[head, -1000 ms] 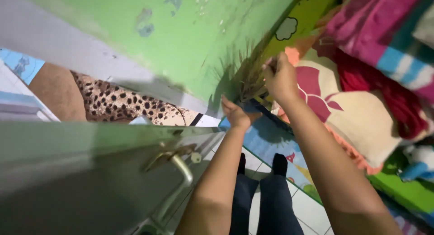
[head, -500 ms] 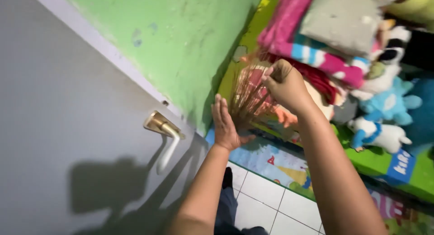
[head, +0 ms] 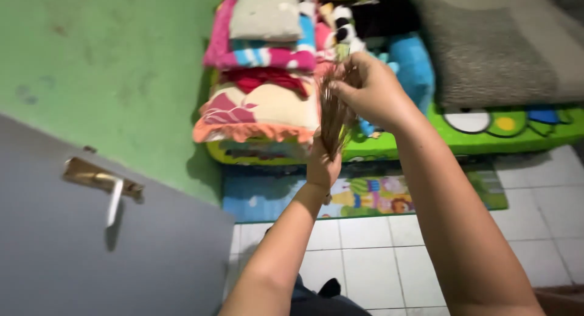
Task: The person is cleaning a furry mat by beating it with a stick broom on a bed.
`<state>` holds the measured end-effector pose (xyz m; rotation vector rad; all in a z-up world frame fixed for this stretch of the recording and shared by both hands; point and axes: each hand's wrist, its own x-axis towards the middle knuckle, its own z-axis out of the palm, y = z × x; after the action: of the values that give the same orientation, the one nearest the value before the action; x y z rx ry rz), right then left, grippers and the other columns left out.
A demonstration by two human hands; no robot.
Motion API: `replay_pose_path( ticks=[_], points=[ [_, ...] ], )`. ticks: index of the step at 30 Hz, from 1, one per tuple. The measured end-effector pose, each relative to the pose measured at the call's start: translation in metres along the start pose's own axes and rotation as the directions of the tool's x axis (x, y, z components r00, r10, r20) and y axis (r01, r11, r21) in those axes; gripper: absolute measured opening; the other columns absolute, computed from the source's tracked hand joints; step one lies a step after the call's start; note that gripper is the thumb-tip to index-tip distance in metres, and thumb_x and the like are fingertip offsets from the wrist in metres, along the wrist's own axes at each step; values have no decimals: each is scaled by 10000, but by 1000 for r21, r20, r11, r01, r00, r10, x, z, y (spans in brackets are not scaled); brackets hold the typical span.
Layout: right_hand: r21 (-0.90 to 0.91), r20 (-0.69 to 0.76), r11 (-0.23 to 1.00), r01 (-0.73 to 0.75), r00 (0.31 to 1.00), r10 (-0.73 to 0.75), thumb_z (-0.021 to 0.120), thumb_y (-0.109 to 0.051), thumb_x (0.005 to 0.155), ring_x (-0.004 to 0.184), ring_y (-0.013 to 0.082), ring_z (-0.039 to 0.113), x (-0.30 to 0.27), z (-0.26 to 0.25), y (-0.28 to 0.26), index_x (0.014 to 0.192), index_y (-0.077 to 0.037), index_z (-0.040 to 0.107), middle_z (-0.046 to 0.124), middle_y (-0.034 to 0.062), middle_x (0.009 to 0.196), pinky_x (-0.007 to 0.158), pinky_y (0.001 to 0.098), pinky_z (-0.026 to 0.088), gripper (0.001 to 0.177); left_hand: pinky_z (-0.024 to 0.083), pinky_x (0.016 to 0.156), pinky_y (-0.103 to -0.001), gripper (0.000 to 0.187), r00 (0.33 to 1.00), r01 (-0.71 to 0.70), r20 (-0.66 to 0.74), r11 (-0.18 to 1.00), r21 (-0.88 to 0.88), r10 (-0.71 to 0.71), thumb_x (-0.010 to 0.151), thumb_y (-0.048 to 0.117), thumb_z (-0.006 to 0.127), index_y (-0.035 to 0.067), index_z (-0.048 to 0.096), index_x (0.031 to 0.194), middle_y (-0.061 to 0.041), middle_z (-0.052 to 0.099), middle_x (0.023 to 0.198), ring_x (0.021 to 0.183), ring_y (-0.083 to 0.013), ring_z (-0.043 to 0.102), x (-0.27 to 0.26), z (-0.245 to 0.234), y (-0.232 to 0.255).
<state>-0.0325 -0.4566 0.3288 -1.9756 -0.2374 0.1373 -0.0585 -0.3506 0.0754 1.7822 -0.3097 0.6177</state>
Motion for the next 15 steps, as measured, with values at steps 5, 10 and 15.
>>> replay_pose_path(
  ticks=[5,10,15],
  points=[
    [-360,-282,817,451,782,-556,823,-197,1023,1067,197,635,-42,-79,18,1417,-34,430,570,152,1287,820,318,597,581,521,942,-438,508,996,91,-7,994,-64,-92,1016,102,612,29,382,1464,-249,639,1222,1103,-407,651,17,88,32],
    [-560,-412,735,383,641,-648,813,-255,1124,1423,268,498,-57,-150,124,1602,-157,284,418,172,1540,1122,394,546,720,501,943,-455,464,989,139,-29,981,-139,-144,1017,104,607,34,379,1415,-253,626,1199,1100,-406,637,66,167,38],
    [-303,-273,868,-393,909,316,1041,-415,427,1468,432,266,-63,-179,271,1619,-94,93,202,299,1597,1176,524,282,1557,530,854,-397,433,963,268,94,843,-467,-254,1034,155,606,68,372,1387,-125,636,1102,952,-245,638,122,243,28]
  ],
)
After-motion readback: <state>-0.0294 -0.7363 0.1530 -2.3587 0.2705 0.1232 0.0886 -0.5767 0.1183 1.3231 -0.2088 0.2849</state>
